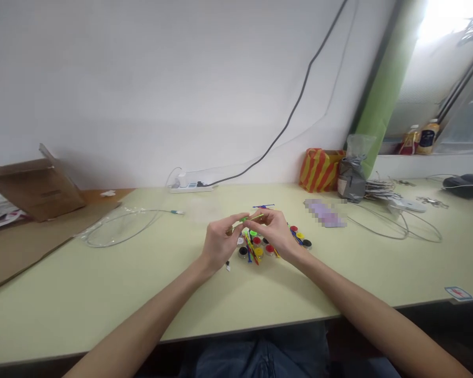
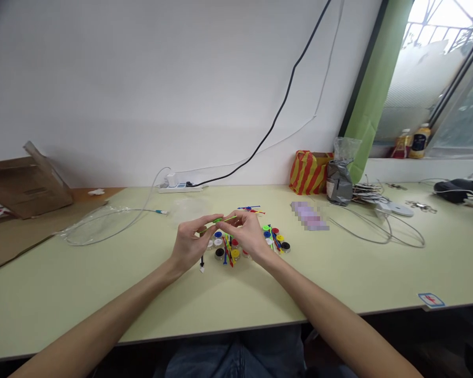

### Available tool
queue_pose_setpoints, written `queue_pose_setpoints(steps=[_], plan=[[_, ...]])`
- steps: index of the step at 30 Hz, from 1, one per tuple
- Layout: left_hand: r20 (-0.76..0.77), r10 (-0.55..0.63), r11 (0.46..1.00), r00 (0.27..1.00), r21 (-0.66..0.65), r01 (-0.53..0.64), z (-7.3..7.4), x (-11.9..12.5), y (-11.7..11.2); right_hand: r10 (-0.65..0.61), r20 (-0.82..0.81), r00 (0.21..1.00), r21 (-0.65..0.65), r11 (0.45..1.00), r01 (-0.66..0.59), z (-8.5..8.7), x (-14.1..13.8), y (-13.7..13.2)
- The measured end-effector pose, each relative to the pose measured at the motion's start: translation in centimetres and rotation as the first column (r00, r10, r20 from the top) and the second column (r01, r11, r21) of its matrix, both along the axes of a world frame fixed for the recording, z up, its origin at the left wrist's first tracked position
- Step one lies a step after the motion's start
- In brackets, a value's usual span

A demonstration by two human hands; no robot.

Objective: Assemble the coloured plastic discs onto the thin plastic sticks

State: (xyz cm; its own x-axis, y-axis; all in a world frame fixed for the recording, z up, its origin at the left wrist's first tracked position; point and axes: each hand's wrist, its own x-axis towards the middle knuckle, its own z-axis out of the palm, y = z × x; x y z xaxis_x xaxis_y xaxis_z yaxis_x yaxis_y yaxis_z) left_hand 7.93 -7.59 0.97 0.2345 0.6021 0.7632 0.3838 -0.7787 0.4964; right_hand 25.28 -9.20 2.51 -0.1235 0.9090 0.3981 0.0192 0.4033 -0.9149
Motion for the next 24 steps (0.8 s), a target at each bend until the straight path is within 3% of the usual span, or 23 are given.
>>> queue_pose_setpoints(steps=[6, 10, 13, 15, 17, 19, 21, 22, 24], plan=[[0.03, -0.07, 0.983, 0.997, -0.165, 0.074, 0.5, 0.4, 0.2, -0.086, -0.015, 0.996, 0.074, 0.993, 0.087, -0.3, -0.3, 0.4], [0.002, -0.116, 0.978, 0.993, -0.174, 0.114, 0.9, 0.6, 0.4, -0.084, -0.029, 0.996, 0.16, 0.983, 0.087, 0.2, 0.0, 1.9], [-0.088, -0.096, 0.986, 0.991, -0.144, 0.083, 0.8, 0.0, 0.8, -0.179, 0.038, 0.983, 0.292, 0.943, 0.161, 1.4, 1.5, 4.1], [-0.131, -0.044, 0.993, 0.99, -0.116, 0.029, 0.8, -0.6, 1.1, -0.319, 0.202, 0.926, 0.41, 0.886, 0.216, 2.4, 2.9, 5.6], [-0.149, 0.001, 0.995, 0.989, -0.099, -0.016, 0.9, -1.2, 1.4, -0.432, 0.517, 0.739, 0.497, 0.854, 0.152, 3.4, 4.5, 6.8], [-0.151, 0.029, 0.995, 0.988, -0.092, -0.043, 1.0, -1.6, 1.6, -0.442, 0.796, 0.413, 0.489, 0.872, -0.011, 4.2, 5.8, 7.7], [-0.157, 0.044, 0.995, 0.987, -0.076, -0.056, 1.1, -1.7, 1.6, -0.377, 0.919, 0.111, 0.391, 0.906, -0.163, 4.7, 6.7, 8.3], [-0.166, 0.049, 0.996, 0.985, -0.061, -0.06, 1.1, -1.7, 1.6, -0.343, 0.939, 0.008, 0.337, 0.918, -0.209, 4.8, 7.0, 8.6], [-0.197, 0.056, 0.998, 0.979, -0.027, -0.063, 1.0, -1.5, 1.4, -0.292, 0.95, -0.111, 0.261, 0.937, -0.231, 4.8, 7.4, 9.0]])
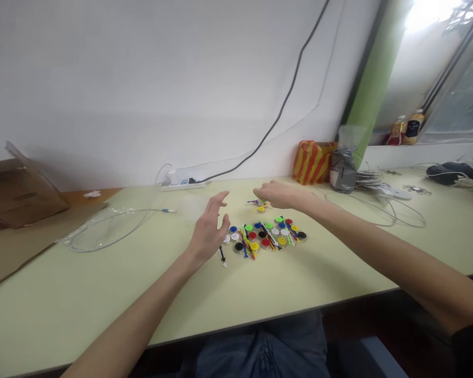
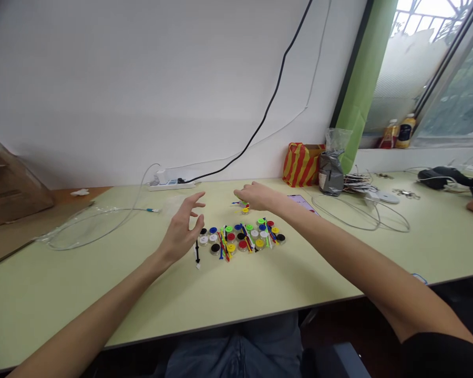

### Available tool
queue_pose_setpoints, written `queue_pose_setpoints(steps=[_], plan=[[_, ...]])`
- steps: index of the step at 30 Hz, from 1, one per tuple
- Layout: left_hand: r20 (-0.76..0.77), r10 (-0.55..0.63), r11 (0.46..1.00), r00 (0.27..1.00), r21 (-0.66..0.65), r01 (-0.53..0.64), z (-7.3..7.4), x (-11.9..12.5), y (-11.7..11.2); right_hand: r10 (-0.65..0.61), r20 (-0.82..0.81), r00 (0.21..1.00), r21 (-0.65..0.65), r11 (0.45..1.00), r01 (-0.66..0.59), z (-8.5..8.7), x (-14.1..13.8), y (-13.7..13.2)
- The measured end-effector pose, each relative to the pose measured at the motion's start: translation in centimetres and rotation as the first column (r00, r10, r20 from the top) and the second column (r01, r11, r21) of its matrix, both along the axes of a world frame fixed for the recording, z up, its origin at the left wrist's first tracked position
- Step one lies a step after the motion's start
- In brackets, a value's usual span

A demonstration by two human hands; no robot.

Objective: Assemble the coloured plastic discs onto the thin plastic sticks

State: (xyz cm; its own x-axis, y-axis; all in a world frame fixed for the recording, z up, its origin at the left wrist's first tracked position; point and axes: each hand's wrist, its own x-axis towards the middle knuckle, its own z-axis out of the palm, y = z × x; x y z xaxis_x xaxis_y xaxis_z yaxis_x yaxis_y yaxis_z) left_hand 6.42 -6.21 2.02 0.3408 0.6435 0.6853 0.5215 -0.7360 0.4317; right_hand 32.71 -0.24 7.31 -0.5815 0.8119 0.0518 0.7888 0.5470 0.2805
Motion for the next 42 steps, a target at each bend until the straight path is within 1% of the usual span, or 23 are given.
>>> queue_pose_setpoints(steps=[2, 4, 8, 10, 12, 14, 16, 19, 20, 22, 24, 27, 28, 30, 32, 34, 39, 42], plan=[[-0.033, 0.001, 1.0, 0.999, 0.029, 0.0, 0.0, 0.2, -0.2, -0.03, 0.053, 0.998, -0.037, 0.999, 0.032, -0.4, 0.2, 0.3], [-0.051, 0.006, 0.999, 0.999, 0.051, -0.004, 0.1, 0.2, -0.3, -0.031, 0.08, 0.996, -0.072, 0.997, 0.036, -1.2, 0.2, 0.6], [-0.031, 0.033, 0.992, 0.999, 0.122, -0.029, 0.9, -0.1, -0.2, 0.045, 0.055, 0.997, -0.132, 0.991, -0.037, -3.1, -0.1, 0.9], [0.011, 0.053, 0.987, 0.999, 0.154, -0.054, 1.5, -0.4, 0.0, 0.069, 0.028, 0.997, -0.114, 0.991, -0.065, -3.9, -0.2, 1.0], [0.06, 0.071, 0.982, 0.996, 0.17, -0.08, 1.9, -0.7, 0.2, 0.065, 0.011, 0.998, -0.069, 0.996, -0.064, -4.4, -0.3, 1.1], [0.09, 0.085, 0.979, 0.992, 0.177, -0.1, 2.2, -1.0, 0.5, 0.029, -0.001, 1.0, -0.02, 0.999, -0.029, -4.7, -0.4, 1.2], [0.095, 0.092, 0.978, 0.991, 0.178, -0.108, 2.5, -1.4, 0.7, -0.037, -0.015, 0.999, 0.009, 0.999, 0.038, -4.7, -0.4, 1.2], [0.054, 0.096, 0.983, 0.994, 0.153, -0.103, 3.1, -1.9, 1.3, -0.103, -0.097, 0.99, 0.023, 0.994, 0.105, -4.5, -0.8, 0.8], [0.021, 0.097, 0.987, 0.995, 0.129, -0.099, 3.3, -2.1, 1.6, -0.097, -0.143, 0.985, 0.023, 0.995, 0.101, -4.4, -1.1, 0.6], [-0.064, 0.095, 0.994, 0.993, 0.069, -0.091, 3.4, -2.5, 2.2, -0.036, -0.23, 0.973, 0.024, 0.999, 0.042, -4.2, -2.0, -0.2], [-0.138, 0.08, 0.996, 0.987, 0.041, -0.075, 3.0, -3.0, 2.9, 0.067, -0.276, 0.959, 0.02, 0.998, -0.064, -4.0, -3.5, -1.1], [-0.172, 0.103, 0.993, 0.98, 0.078, -0.09, 1.3, -3.8, 3.6, 0.219, -0.296, 0.93, 0.01, 0.974, -0.226, -3.7, -6.4, -2.1], [-0.183, 0.124, 0.989, 0.975, 0.104, -0.106, 0.7, -4.1, 3.7, 0.249, -0.308, 0.918, 0.006, 0.966, -0.26, -3.6, -7.3, -2.3], [-0.258, 0.15, 0.984, 0.955, 0.135, -0.118, -0.4, -4.9, 3.9, 0.29, -0.326, 0.9, -0.012, 0.95, -0.311, -3.4, -9.0, -2.2], [-0.303, 0.182, 0.977, 0.935, 0.166, -0.136, -1.0, -5.7, 4.1, 0.301, -0.321, 0.898, -0.045, 0.942, -0.332, -3.4, -10.3, -1.8], [-0.297, 0.199, 0.975, 0.934, 0.155, -0.159, -1.2, -6.3, 4.2, 0.298, -0.302, 0.906, -0.074, 0.94, -0.334, -3.7, -11.2, -1.1], [-0.206, 0.229, 0.973, 0.951, 0.038, -0.226, -1.0, -6.4, 4.2, 0.278, -0.27, 0.922, -0.056, 0.951, -0.304, -4.2, -11.9, 0.2], [-0.13, 0.226, 0.969, 0.965, -0.073, -0.236, -1.1, -6.1, 4.1, 0.252, -0.325, 0.912, -0.027, 0.961, -0.275, -4.1, -11.4, 0.6]])
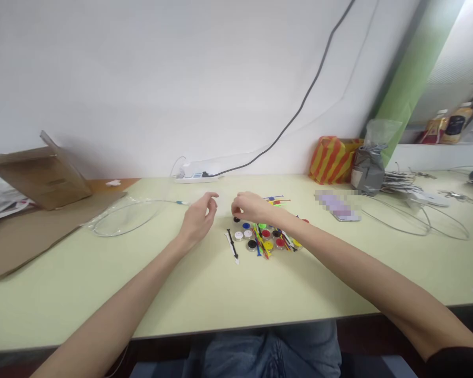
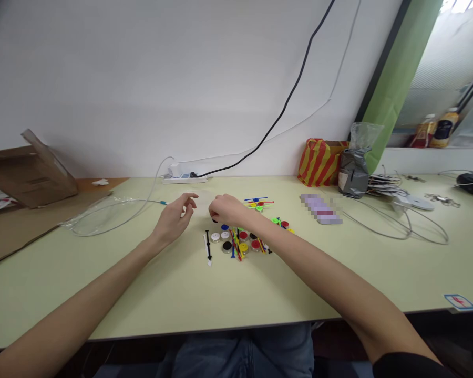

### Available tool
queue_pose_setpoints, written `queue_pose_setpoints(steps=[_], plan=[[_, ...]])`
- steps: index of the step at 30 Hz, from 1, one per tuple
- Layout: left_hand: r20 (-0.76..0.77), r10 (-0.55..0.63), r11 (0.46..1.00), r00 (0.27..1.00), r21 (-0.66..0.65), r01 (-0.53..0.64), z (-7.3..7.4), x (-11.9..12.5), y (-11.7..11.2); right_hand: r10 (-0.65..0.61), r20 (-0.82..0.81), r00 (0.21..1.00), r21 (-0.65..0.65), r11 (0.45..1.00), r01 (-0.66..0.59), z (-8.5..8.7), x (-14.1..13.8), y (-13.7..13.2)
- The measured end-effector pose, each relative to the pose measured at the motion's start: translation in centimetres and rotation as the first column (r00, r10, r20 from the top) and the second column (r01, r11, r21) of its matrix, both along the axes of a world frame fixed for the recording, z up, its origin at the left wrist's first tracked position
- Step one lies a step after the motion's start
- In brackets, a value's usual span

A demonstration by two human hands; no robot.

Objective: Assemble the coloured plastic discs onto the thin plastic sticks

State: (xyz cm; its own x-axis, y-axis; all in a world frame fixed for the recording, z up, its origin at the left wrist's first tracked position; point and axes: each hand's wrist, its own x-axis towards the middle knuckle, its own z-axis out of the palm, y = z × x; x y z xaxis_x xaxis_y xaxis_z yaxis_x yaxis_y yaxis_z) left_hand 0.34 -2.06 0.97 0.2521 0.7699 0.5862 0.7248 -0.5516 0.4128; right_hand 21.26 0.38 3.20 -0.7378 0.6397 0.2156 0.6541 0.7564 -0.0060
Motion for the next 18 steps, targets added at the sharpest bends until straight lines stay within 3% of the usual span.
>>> queue_pose_setpoints(steps=[4, 9, 14, 16, 18], plan=[[0.135, -0.035, 0.992, 0.99, -0.113, 0.051, -0.2, 0.5, -0.1, -0.029, -0.074, 0.997, -0.064, 0.998, 0.024, 0.1, 1.0, 0.7], [0.082, -0.057, 0.99, 0.995, -0.127, 0.067, -0.4, 1.2, -0.3, -0.054, -0.096, 0.994, -0.169, 0.985, 0.037, -0.5, 1.4, 1.5], [0.082, -0.083, 0.984, 0.993, -0.151, 0.094, -0.4, 1.6, -0.8, -0.078, -0.037, 0.996, -0.132, 0.989, 0.072, -0.8, 1.1, 1.8], [0.154, -0.088, 0.978, 0.984, -0.174, 0.115, -0.3, 1.6, -0.8, -0.096, -0.084, 0.992, -0.103, 0.991, 0.087, -0.4, 1.2, 1.7], [0.323, -0.081, 0.957, 0.943, -0.238, 0.164, -0.1, 1.7, -0.8, -0.11, -0.193, 0.975, -0.087, 0.992, 0.094, 0.4, 1.3, 1.5]])
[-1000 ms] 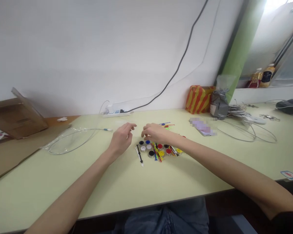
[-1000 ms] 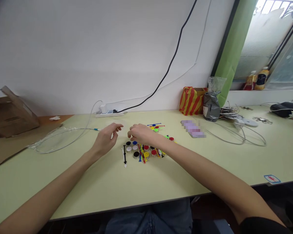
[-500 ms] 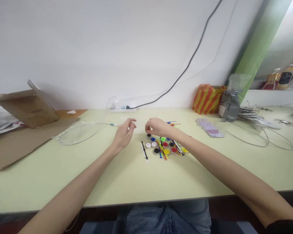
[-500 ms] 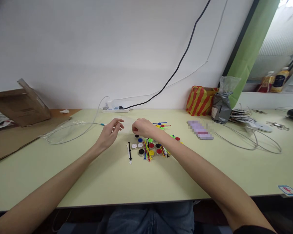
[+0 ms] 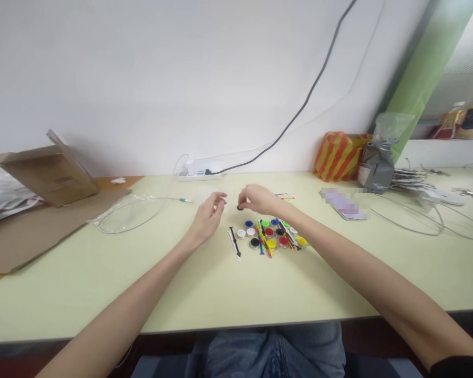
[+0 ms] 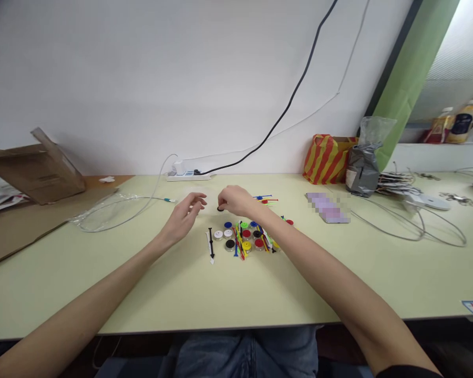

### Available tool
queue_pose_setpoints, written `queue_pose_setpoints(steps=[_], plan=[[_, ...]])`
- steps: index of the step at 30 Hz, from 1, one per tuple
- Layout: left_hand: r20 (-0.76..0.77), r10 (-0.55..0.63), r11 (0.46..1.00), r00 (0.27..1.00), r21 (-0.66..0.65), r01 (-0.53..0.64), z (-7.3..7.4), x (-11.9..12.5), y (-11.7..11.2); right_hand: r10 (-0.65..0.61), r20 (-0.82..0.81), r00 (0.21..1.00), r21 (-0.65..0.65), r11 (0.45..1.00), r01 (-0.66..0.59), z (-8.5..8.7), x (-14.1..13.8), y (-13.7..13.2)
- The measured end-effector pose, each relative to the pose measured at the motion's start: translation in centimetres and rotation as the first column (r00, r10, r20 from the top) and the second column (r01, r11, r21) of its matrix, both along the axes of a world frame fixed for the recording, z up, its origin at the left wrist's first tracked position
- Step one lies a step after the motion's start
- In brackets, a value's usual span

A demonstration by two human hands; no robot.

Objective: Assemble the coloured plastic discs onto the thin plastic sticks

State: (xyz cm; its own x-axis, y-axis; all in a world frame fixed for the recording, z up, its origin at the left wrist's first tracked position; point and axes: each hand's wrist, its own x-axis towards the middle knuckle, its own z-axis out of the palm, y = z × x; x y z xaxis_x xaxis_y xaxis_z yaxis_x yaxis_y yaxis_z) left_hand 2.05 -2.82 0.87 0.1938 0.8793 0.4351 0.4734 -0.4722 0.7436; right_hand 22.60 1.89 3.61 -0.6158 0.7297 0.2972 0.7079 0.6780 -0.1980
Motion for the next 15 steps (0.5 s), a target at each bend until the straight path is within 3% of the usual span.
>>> queue_pose_setpoints(steps=[2, 4, 7, 9, 13, 15], plan=[[0.258, -0.046, 0.983, 0.965, -0.161, 0.09, 0.4, 0.1, 0.0, 0.014, -0.139, 0.99, 0.03, 0.999, -0.01, 0.8, 0.1, -0.4], [0.5, -0.115, 0.915, 0.858, -0.282, 0.287, 0.8, 0.2, -0.1, 0.059, -0.231, 0.971, 0.088, 0.995, -0.04, 1.5, -0.1, -1.1], [0.639, -0.204, 0.834, 0.741, -0.282, 0.473, 1.0, 0.4, -0.4, 0.117, -0.257, 0.959, 0.17, 0.983, -0.074, 1.7, -1.0, -2.2], [0.663, -0.182, 0.844, 0.726, -0.274, 0.461, 0.9, 0.3, -0.5, 0.125, -0.276, 0.953, 0.179, 0.981, -0.076, 1.5, -1.7, -2.8], [0.713, -0.018, 0.908, 0.701, -0.282, 0.31, 0.2, -0.1, -0.2, 0.043, -0.367, 0.929, 0.11, 0.994, -0.002, 1.3, -2.3, -4.1], [0.723, 0.035, 0.925, 0.69, -0.286, 0.252, 0.1, -0.3, 0.0, 0.024, -0.306, 0.952, 0.091, 0.996, 0.004, 1.3, -2.3, -5.2]])
